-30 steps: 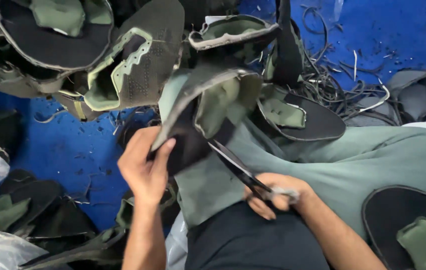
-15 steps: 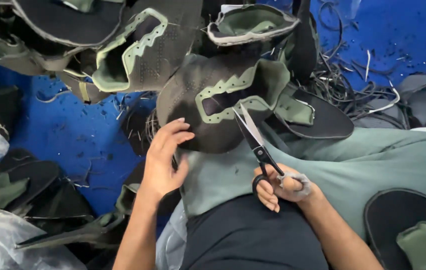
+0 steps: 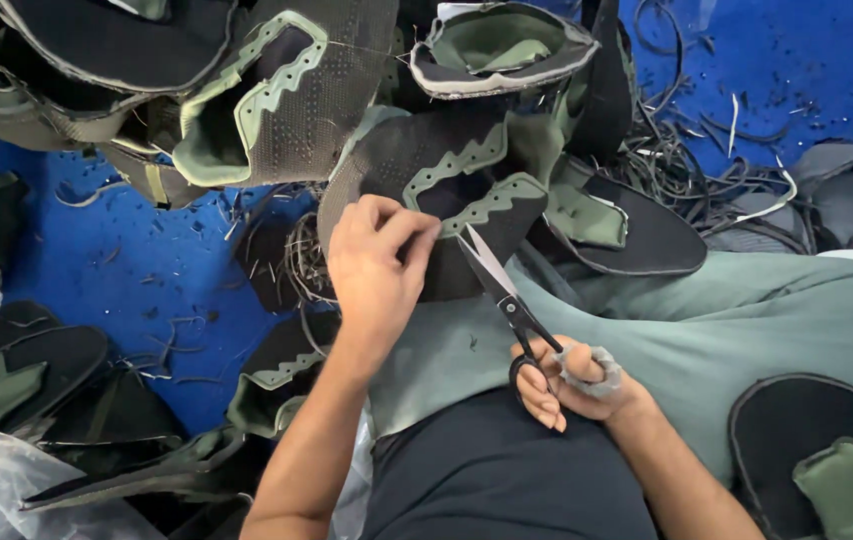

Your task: The person uses scissors to trim excess lining and material from shoe upper components.

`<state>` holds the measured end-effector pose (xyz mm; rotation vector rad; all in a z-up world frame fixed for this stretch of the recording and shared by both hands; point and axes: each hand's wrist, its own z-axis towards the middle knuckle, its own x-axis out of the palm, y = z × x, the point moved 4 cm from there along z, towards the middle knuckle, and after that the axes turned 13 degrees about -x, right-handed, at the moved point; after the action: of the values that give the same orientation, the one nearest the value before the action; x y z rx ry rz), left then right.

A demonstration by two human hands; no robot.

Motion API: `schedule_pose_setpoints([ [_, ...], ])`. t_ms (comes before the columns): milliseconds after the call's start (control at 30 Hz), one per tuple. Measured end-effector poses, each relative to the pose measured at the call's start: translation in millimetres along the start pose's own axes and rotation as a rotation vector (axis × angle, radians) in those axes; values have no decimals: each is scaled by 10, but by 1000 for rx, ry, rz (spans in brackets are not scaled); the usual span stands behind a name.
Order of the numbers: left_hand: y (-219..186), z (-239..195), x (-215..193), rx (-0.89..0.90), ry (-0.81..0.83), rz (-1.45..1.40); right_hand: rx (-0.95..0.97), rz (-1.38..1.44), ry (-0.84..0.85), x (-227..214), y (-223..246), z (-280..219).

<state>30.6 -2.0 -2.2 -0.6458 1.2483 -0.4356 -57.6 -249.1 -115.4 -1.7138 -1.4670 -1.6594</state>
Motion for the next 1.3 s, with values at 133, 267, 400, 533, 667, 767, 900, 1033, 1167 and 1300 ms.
schedule_pose_setpoints([
  [133, 97, 2, 73, -78, -125, -160, -45, 100, 84, 70, 83, 101],
  [267, 96, -21, 77, -97, -144, -210, -6, 113, -2, 103, 87, 186],
  [400, 146, -41, 110, -63, -152, -188, -19, 140, -10, -32, 56, 191],
  [533, 160, -57, 139, -62, -149, -154, -25, 159, 8, -14, 29, 173],
  [667, 175, -64, 131, -80, -156, -175, -23, 228, -62, 140, 77, 264],
  [767, 188, -76, 140, -58, -163, -150, -25, 183, -89, 2, 13, 257],
  [900, 259, -56, 97, -212, -162, -304, -47, 143, -48, -61, -30, 236],
  [1033, 114, 120, -11, -172, -154, -197, -77, 151, 7, -78, -43, 229],
  [1167, 35, 164, 34, -30, -147, 83, -47, 46, -50, -51, -31, 229],
  [1300, 166, 153, 92, -97, -200, -77, -108, 114, 118, 171, 99, 286],
])
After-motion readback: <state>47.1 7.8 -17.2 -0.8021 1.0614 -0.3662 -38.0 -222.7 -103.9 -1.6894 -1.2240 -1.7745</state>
